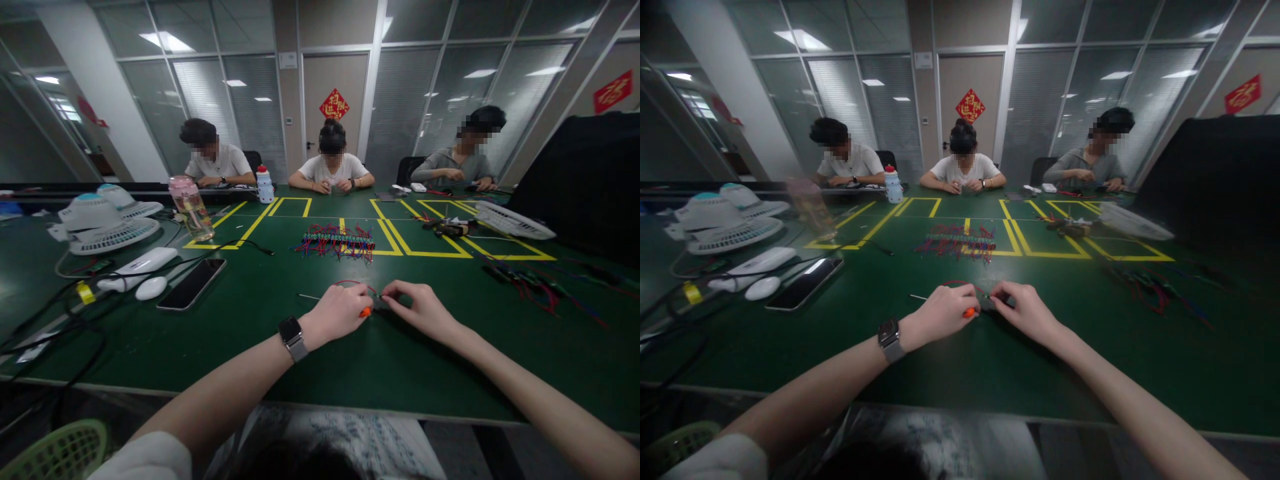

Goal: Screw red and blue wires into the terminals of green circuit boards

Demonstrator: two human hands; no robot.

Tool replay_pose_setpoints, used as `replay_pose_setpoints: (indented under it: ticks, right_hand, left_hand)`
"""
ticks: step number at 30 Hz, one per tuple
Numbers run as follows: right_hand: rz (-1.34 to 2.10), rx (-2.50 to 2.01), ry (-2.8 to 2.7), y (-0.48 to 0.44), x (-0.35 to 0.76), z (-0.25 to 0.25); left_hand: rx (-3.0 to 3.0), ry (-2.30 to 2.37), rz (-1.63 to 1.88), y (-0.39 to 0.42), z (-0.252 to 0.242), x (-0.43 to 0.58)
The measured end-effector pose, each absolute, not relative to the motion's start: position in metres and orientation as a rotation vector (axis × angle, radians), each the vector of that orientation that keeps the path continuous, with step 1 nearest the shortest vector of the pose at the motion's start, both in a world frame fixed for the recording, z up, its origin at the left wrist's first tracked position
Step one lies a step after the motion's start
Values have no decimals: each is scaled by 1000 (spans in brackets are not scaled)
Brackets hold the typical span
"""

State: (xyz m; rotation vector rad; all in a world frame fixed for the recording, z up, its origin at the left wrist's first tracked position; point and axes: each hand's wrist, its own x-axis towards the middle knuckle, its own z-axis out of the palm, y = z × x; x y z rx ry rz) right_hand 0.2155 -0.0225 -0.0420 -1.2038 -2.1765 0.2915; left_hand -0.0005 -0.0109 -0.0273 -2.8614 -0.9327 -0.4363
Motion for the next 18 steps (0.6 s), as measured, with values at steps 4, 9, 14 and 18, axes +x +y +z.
replay_pose_setpoints:
  ticks: [4, 9, 14, 18]
  right_hand:
    - [266, -1216, -2140, -24, 214, -41]
    - [249, -1284, -2029, -19, 221, -38]
    - [369, -1276, -2044, -19, 217, -39]
    - [409, -1247, -2051, -22, 212, -40]
  left_hand:
    - [-2857, -978, -505, -12, -29, 1]
    - [-2843, -1022, -433, -9, -35, 3]
    - [-2773, -1047, -442, -13, -36, 4]
    - [-2782, -1012, -417, -19, -37, 7]
